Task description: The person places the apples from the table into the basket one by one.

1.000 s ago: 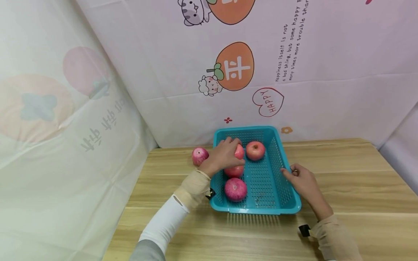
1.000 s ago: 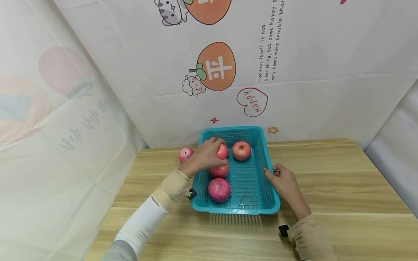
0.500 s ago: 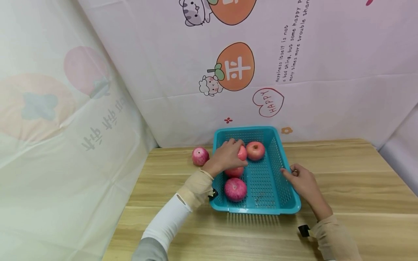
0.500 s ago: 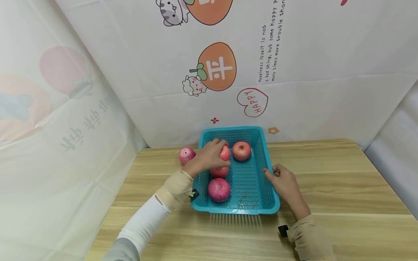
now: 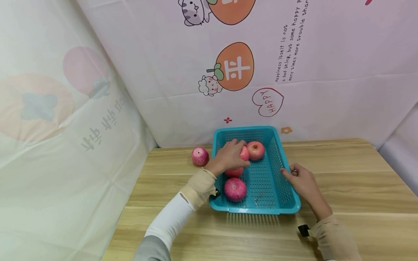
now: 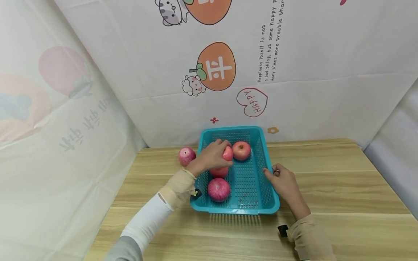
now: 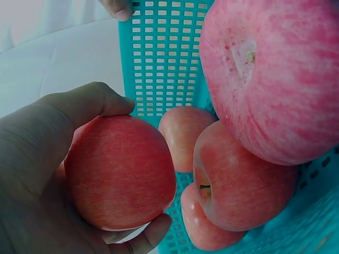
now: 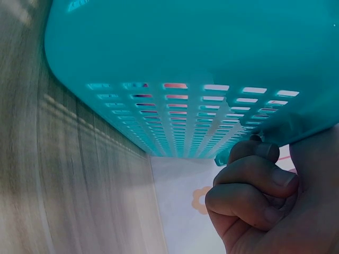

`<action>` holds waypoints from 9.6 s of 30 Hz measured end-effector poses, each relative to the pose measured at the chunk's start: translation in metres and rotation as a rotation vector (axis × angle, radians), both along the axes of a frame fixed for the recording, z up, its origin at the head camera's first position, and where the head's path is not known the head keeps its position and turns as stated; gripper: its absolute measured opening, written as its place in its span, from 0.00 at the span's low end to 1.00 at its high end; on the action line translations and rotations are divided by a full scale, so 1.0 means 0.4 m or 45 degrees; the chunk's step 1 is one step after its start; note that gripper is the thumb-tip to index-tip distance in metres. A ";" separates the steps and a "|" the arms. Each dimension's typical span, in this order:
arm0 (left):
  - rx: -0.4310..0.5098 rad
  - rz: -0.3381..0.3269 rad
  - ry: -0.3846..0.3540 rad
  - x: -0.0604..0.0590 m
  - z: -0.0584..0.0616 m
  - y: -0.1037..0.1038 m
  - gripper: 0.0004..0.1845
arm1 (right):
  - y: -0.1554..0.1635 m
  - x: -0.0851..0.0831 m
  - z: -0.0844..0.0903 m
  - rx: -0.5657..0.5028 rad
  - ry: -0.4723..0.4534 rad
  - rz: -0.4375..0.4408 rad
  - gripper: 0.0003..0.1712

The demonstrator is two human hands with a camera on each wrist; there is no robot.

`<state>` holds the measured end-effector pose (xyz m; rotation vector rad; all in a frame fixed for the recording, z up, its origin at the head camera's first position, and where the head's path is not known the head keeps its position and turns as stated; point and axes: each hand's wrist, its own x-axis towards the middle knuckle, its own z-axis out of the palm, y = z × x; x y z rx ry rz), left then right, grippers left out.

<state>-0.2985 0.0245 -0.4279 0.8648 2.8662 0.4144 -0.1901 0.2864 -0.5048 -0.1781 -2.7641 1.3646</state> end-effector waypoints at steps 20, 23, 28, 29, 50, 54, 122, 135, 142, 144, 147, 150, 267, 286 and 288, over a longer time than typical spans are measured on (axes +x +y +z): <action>-0.024 -0.080 0.031 -0.023 -0.020 0.030 0.43 | 0.003 -0.005 -0.002 0.018 -0.004 0.003 0.27; -0.017 -0.090 0.035 -0.024 -0.023 0.037 0.43 | 0.001 -0.004 -0.002 0.013 -0.005 -0.001 0.27; -0.032 -0.086 0.022 -0.021 -0.024 0.046 0.43 | 0.003 -0.005 -0.004 0.016 0.005 0.004 0.27; -0.034 -0.083 0.018 -0.020 -0.024 0.048 0.44 | 0.003 -0.005 -0.005 0.018 0.008 0.003 0.27; -0.048 -0.061 0.019 -0.017 -0.045 0.090 0.45 | 0.004 -0.004 -0.006 0.034 0.023 0.001 0.27; -0.024 -0.058 -0.005 -0.015 -0.052 0.098 0.42 | 0.002 -0.004 -0.005 0.029 0.027 -0.002 0.27; -0.140 -0.162 -0.036 -0.005 -0.119 0.176 0.35 | 0.001 0.000 -0.001 0.015 0.052 0.002 0.25; -0.178 -0.148 -0.044 -0.004 -0.126 0.184 0.38 | 0.002 0.002 -0.001 0.004 0.041 -0.006 0.26; -0.199 -0.137 -0.058 -0.001 -0.130 0.182 0.40 | -0.001 0.005 0.002 0.010 0.043 -0.006 0.25; -0.199 -0.138 -0.062 -0.001 -0.132 0.182 0.40 | -0.001 0.005 0.003 0.012 0.041 -0.005 0.25; -0.195 -0.138 -0.064 -0.001 -0.135 0.183 0.40 | -0.002 0.006 0.003 0.009 0.040 -0.005 0.26; -0.184 -0.138 -0.072 -0.001 -0.138 0.182 0.40 | -0.002 0.006 0.001 0.008 0.039 -0.007 0.26; -0.004 0.023 0.066 -0.043 0.105 -0.150 0.21 | -0.005 0.002 -0.004 0.036 -0.001 -0.012 0.28; 0.073 0.261 0.037 -0.101 0.063 -0.259 0.22 | -0.003 0.001 -0.005 0.041 0.002 -0.005 0.28; 0.058 0.275 0.044 -0.108 0.056 -0.268 0.23 | -0.004 0.002 -0.006 0.035 0.000 -0.004 0.28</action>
